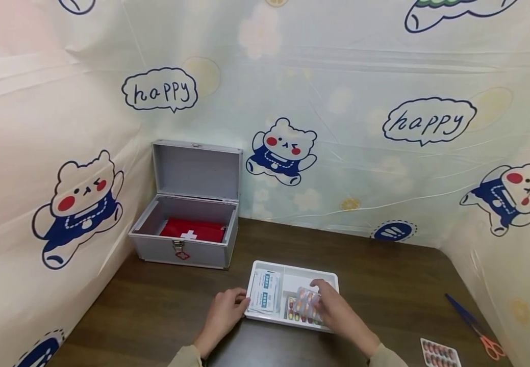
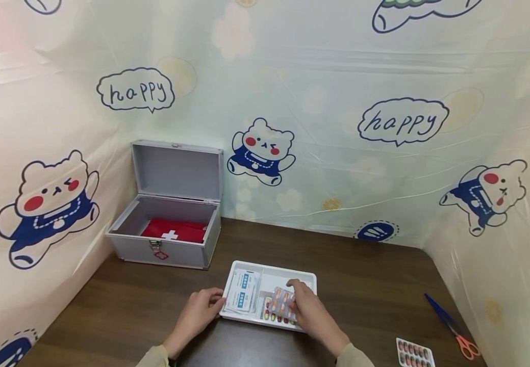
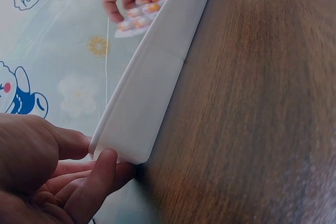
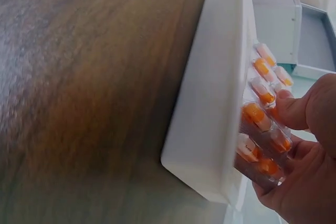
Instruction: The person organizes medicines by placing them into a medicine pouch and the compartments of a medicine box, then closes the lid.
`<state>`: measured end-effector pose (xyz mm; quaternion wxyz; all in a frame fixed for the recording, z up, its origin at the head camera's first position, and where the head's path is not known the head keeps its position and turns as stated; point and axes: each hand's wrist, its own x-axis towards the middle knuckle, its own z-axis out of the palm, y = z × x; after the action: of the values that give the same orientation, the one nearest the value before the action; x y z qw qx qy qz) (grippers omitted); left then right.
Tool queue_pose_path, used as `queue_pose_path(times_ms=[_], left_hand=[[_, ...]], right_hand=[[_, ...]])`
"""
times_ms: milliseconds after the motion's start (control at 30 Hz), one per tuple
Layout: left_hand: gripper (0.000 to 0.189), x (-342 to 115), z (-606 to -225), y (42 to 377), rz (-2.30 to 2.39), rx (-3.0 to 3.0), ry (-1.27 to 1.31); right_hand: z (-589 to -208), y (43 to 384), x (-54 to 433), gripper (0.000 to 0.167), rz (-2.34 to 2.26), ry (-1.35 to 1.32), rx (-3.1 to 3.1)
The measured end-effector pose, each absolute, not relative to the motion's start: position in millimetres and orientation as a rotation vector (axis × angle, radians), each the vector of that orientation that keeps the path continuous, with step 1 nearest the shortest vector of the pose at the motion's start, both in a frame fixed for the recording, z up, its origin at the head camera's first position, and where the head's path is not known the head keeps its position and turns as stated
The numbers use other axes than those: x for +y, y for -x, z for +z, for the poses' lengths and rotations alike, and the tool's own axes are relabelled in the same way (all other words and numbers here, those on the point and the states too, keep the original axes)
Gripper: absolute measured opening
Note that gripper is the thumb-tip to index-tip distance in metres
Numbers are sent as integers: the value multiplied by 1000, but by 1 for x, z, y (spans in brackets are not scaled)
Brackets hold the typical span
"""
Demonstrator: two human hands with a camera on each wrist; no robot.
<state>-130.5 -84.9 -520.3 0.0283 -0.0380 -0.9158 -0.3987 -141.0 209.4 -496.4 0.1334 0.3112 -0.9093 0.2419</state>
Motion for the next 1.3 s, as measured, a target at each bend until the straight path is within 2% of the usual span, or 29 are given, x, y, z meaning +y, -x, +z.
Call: queue_pose_path(times_ms=[333, 800, 1133, 1300], left_hand=[[18, -85, -521, 130, -1247, -2820, 136], [19, -86, -520, 133, -1261, -2812, 123], [17, -88, -523, 132, -1251, -2796, 124], [17, -88, -524, 131, -1257, -2795, 114]], right_hand=[[-510, 138, 199, 38, 564, -940, -2577], [-503, 128, 210, 25, 536, -651, -2677], [-493, 119, 290, 46, 387, -685, -2492], [-494, 108, 343, 59, 327, -593, -2609]])
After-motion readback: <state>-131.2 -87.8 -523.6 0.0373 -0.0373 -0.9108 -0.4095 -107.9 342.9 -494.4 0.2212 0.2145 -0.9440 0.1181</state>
